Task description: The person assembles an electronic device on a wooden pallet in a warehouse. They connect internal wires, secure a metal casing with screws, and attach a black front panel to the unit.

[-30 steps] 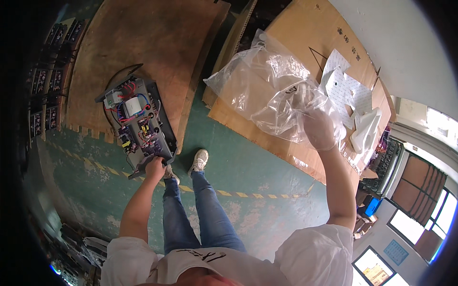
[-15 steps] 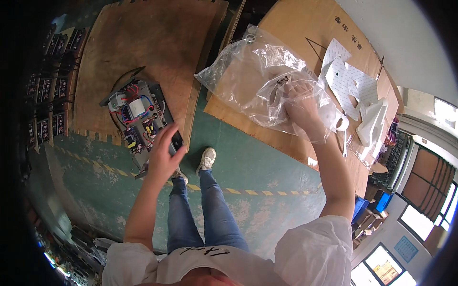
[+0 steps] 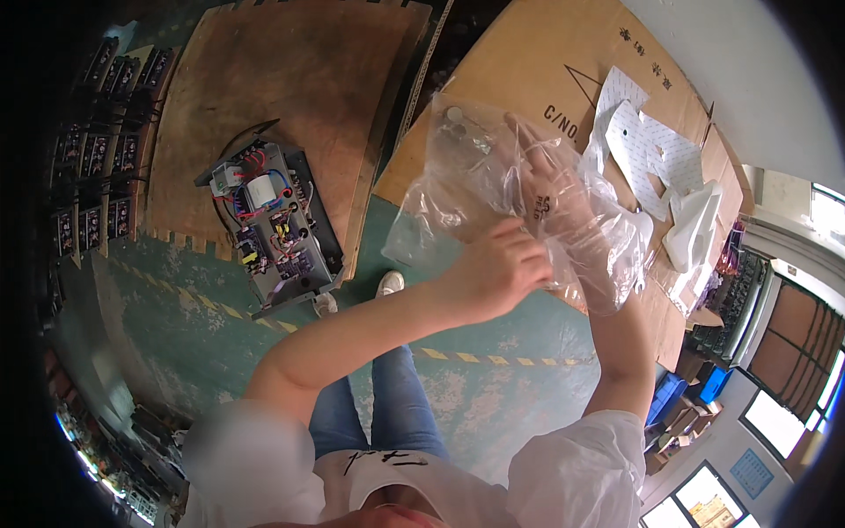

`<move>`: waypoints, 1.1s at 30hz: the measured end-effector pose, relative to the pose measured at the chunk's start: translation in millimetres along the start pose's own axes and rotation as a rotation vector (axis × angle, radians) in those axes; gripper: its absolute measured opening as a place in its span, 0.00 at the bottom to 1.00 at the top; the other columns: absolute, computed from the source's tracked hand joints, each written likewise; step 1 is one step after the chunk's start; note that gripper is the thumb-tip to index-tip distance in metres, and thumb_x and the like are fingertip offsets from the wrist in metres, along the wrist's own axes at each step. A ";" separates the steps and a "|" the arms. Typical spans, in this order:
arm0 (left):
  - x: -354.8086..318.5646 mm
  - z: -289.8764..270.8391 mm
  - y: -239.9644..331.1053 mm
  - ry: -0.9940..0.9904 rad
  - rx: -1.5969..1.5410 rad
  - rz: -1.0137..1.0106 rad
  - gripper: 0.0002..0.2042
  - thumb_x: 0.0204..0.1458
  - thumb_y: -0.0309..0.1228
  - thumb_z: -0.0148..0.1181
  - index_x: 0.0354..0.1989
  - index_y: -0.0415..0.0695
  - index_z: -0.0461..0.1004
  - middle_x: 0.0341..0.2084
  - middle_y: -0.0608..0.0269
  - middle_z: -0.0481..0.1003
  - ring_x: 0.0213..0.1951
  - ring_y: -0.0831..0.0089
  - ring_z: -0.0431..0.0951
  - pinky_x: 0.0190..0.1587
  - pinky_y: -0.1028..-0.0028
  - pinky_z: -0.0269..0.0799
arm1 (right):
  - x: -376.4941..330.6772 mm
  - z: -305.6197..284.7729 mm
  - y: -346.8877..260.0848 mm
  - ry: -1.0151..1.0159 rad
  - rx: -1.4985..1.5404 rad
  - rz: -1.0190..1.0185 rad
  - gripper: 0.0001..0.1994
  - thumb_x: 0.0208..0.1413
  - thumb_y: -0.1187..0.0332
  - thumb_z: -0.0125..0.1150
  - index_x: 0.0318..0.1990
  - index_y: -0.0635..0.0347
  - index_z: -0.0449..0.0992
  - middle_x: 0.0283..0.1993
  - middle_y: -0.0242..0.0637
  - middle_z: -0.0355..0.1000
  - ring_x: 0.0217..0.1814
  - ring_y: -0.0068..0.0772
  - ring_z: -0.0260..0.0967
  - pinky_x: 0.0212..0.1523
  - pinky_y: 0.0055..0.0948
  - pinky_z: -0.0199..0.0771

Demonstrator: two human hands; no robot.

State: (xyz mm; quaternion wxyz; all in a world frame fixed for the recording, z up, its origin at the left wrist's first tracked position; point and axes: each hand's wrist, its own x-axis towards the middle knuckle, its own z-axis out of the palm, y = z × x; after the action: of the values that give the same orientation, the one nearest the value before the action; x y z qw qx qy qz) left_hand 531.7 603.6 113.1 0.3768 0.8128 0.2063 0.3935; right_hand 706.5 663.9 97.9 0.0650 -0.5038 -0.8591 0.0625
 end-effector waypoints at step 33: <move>-107.4 -95.5 -18.5 0.213 0.252 -0.169 0.20 0.44 0.23 0.61 0.48 0.43 0.68 0.53 0.54 0.64 0.60 0.54 0.61 0.60 0.56 0.58 | -143.9 -59.9 -40.4 -0.100 -0.459 0.075 0.23 0.49 0.82 0.50 0.55 0.58 0.67 0.57 0.46 0.66 0.55 0.47 0.67 0.53 0.39 0.70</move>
State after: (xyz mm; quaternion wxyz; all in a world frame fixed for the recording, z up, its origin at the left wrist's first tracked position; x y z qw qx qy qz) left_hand 390.0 590.4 85.6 0.2797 0.7871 0.3602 0.4153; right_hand 752.0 521.2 156.9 -0.0961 -0.5333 -0.8336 -0.1074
